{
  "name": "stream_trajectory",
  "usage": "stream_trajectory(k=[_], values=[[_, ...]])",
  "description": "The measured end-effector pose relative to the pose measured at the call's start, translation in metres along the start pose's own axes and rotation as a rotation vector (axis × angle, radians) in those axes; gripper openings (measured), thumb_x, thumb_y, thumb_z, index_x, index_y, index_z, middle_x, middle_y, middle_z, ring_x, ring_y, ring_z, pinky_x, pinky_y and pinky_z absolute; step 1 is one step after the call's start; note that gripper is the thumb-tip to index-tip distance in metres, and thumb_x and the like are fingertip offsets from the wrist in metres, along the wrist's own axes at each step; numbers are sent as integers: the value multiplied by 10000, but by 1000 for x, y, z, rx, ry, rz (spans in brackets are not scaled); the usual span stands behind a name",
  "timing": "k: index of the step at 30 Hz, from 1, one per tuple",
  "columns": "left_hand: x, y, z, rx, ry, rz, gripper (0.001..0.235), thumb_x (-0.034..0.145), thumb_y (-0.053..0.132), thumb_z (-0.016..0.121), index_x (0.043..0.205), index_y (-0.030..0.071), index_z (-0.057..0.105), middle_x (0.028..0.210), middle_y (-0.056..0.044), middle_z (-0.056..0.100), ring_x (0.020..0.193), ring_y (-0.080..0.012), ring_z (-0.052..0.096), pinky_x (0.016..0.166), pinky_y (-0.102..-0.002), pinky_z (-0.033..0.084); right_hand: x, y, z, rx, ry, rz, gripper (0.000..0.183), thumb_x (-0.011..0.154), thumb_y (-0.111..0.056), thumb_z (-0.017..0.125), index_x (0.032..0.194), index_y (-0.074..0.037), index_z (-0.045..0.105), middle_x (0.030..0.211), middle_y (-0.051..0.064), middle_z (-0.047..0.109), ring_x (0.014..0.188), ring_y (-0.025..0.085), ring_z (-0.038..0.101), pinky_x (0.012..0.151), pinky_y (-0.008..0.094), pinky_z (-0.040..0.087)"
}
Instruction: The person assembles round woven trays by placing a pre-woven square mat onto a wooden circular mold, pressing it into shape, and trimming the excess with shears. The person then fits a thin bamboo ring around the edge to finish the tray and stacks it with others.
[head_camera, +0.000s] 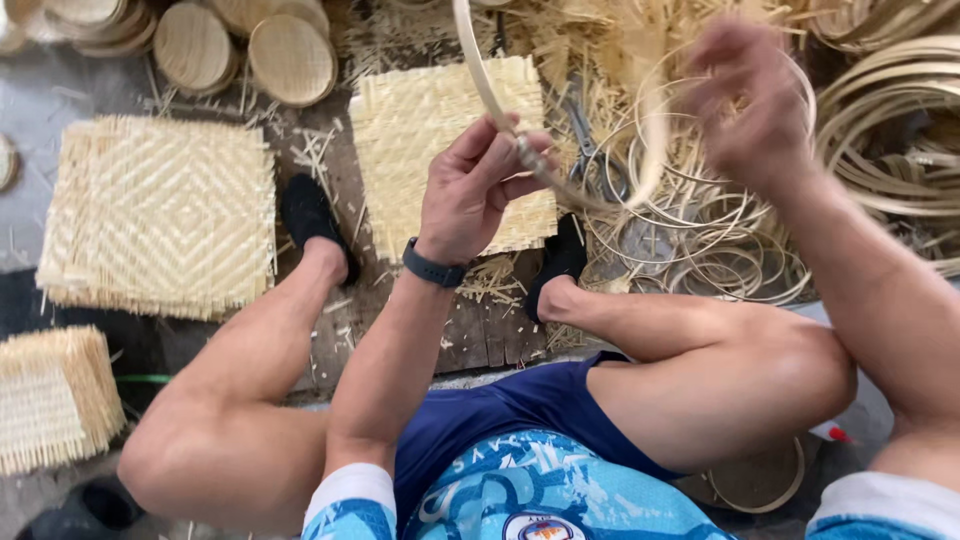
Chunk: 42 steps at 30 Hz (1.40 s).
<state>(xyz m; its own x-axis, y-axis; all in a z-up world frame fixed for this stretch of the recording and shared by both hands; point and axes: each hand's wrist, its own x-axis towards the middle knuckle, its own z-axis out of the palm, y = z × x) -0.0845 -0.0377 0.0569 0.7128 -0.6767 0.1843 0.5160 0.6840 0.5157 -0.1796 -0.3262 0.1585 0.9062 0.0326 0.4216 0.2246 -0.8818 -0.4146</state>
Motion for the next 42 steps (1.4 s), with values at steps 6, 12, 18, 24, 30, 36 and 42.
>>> stream_trajectory(k=[6, 12, 18, 24, 30, 36, 42], values=[[-3, 1, 17, 46, 144, 31, 328, 1105, 121, 568, 1402, -11, 613, 1241, -214, 724, 1162, -308, 723, 1002, -466, 637, 6, -105, 52, 542, -155, 104, 368, 990, -97, 760, 1275, 4, 550, 1020, 87, 725, 919, 124, 741, 802, 247, 650], [-25, 18, -1, 813, 331, 245, 240, 1072, 208, 675, 1164, 1, 754, 965, -145, 775, 856, -222, 747, 765, -336, 631, 10, -110, 58, 549, -133, 138, 165, 1047, -69, 715, 1173, 4, 637, 936, 32, 673, 743, 37, 601, 583, 186, 493], [-26, 70, 6, 1490, 53, 507, 237, 995, 259, 785, 1140, 73, 767, 833, -37, 720, 700, -135, 637, 579, -266, 493, 4, -100, 52, 480, -170, 73, 172, 1038, -129, 737, 1155, -13, 690, 857, -2, 637, 623, 2, 499, 507, 176, 375], [-30, 84, 20, 1387, -76, 440, 228, 944, 200, 857, 1107, 67, 770, 774, -34, 670, 661, -124, 609, 585, -288, 465, 14, -92, 45, 405, -305, 129, 236, 968, -214, 775, 1107, -23, 770, 728, 6, 695, 558, 34, 523, 468, 212, 389], [-29, 67, 23, 1335, 22, 461, 242, 927, 180, 872, 1103, 49, 768, 791, -42, 687, 633, -110, 588, 570, -267, 456, 16, -91, 46, 256, -190, -20, 175, 1047, -198, 762, 1122, -41, 787, 821, 43, 731, 633, 77, 608, 538, 230, 469], [-32, 60, 21, 1235, 58, 367, 254, 941, 199, 851, 1116, 33, 768, 838, -40, 724, 657, -68, 594, 571, -234, 458, 20, -86, 41, 300, -228, -21, 216, 1011, -213, 783, 1139, -39, 782, 810, 50, 705, 658, 86, 606, 553, 247, 464], [-35, 57, 22, 1104, 143, 173, 265, 966, 228, 818, 1135, 29, 780, 828, -31, 734, 664, -61, 586, 561, -224, 427, 16, -92, 36, 134, -16, -263, 206, 1042, -181, 834, 1163, -40, 745, 1032, 93, 685, 862, 140, 684, 676, 256, 577]])
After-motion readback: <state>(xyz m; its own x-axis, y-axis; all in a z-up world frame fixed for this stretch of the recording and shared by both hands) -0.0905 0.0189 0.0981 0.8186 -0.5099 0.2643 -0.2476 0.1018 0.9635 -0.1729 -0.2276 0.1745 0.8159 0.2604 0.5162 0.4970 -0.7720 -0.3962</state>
